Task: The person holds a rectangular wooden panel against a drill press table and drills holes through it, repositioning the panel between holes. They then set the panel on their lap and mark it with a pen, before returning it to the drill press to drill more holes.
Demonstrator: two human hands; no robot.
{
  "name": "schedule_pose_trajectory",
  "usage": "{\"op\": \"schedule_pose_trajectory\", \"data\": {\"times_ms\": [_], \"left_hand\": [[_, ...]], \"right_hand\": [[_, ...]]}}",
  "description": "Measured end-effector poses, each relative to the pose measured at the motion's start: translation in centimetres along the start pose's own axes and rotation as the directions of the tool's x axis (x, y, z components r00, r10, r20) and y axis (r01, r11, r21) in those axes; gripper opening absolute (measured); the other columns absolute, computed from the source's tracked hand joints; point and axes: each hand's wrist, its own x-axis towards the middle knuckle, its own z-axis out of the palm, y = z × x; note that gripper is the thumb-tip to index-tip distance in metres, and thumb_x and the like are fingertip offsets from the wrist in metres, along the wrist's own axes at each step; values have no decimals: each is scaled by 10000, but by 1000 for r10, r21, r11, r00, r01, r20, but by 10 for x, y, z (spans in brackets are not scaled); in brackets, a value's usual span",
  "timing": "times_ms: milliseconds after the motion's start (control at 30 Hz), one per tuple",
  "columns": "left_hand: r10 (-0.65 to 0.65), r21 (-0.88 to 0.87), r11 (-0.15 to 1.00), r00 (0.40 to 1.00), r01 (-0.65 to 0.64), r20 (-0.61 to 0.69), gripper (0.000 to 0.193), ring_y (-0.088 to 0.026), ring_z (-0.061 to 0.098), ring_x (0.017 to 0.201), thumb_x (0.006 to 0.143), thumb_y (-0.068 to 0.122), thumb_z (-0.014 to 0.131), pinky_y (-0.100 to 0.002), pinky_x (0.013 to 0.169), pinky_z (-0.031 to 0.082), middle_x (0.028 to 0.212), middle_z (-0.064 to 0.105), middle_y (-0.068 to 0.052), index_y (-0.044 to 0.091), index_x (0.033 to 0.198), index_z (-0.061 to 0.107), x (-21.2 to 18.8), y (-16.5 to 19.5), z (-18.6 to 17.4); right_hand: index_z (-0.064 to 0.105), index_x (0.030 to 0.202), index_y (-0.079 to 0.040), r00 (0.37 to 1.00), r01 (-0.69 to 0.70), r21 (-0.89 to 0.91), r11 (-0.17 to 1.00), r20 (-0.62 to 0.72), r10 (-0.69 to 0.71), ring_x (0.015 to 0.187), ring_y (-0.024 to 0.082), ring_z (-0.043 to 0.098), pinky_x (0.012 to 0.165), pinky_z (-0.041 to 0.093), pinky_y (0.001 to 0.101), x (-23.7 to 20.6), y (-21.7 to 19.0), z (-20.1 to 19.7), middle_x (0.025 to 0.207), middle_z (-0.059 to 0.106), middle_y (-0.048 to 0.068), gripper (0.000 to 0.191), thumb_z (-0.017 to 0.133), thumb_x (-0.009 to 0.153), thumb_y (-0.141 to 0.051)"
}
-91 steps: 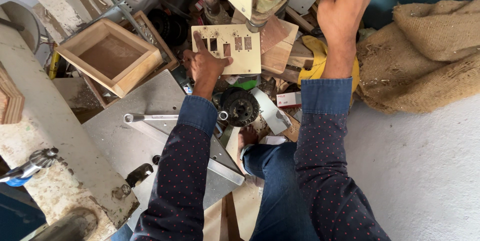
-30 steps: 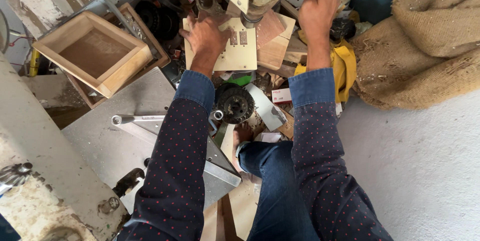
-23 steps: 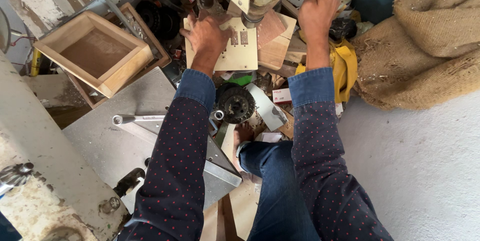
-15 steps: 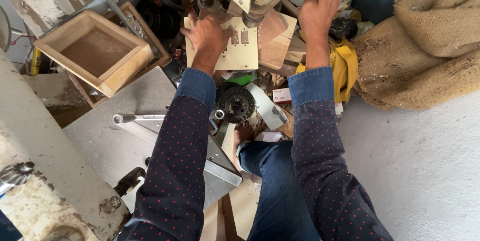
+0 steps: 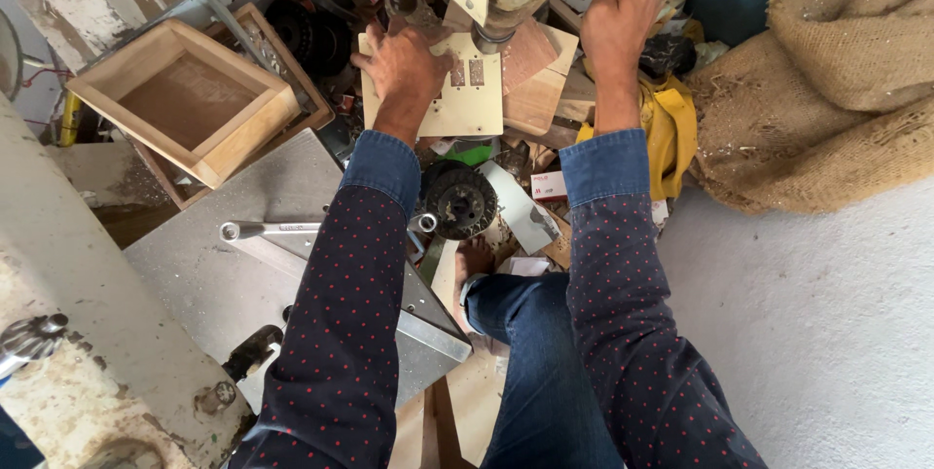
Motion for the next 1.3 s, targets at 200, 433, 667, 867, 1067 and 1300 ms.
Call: {"op": "schedule_pose_trajectory", "data": {"times_ms": [200, 433, 667, 867, 1067, 1300], "left_hand": [[19, 6, 1000, 1000, -19, -2, 447, -367, 263, 1476, 815, 507, 801, -738, 1122, 212, 1453, 517, 2, 489, 1246, 684, 1, -2, 2], [5, 36, 999, 1000, -6, 18, 443, -357, 275, 1478, 821, 526, 798, -721, 1117, 245, 1448, 516, -3, 475, 1247, 687, 3, -1, 0], [21, 1, 1000, 999, -21, -25, 472, -358, 288, 1457, 792, 510, 804, -721, 1099, 259, 1444, 525, -2, 488, 1248, 685, 4, -6, 6], [-48, 120, 992, 999, 44, 24, 617, -330, 262, 1549, 887, 627, 765, -712, 1132, 277, 1282, 697, -77, 198, 1320, 672, 17, -8, 14], [35, 35, 999, 999, -35, 7, 469, -417, 252, 1446, 787, 511, 814, -745, 1094, 211, 1522, 479, -55, 476, 1233, 674, -6, -5, 8], [0, 13, 1000, 999, 0, 37, 521, -399, 285, 1488, 816, 478, 820, -724, 1137, 251, 1478, 498, -29, 507, 1303, 638, -26, 3, -3]], "right_hand": [[611, 974, -25, 999, -47, 13, 999, 8, 47, 672, 149, 485, 628, 382, 334, 0, 4, 3, 846, 641, 41, 300, 468, 1164, -208], [604, 984, -25, 1000, -28, 36, 999, 8, 28, 691, 142, 484, 645, 392, 329, -2, 5, 4, 857, 636, 37, 294, 473, 1175, -206], [606, 981, -22, 999, -36, 53, 998, 11, 35, 683, 142, 491, 645, 386, 331, -2, 5, 7, 836, 643, 46, 281, 480, 1165, -193], [641, 1000, -14, 991, 64, -27, 998, 124, -60, 788, 280, 650, 715, 489, 412, 14, 0, -20, 913, 698, 113, 194, 574, 1148, -119], [555, 937, 26, 982, 186, -295, 937, 33, -185, 827, 430, 595, 716, 443, 498, 31, -14, -53, 884, 600, 219, 122, 668, 980, 20], [542, 882, 29, 981, 195, -341, 920, 49, -190, 821, 427, 590, 705, 429, 510, 32, -19, -49, 848, 583, 198, 184, 701, 976, 28]]}}
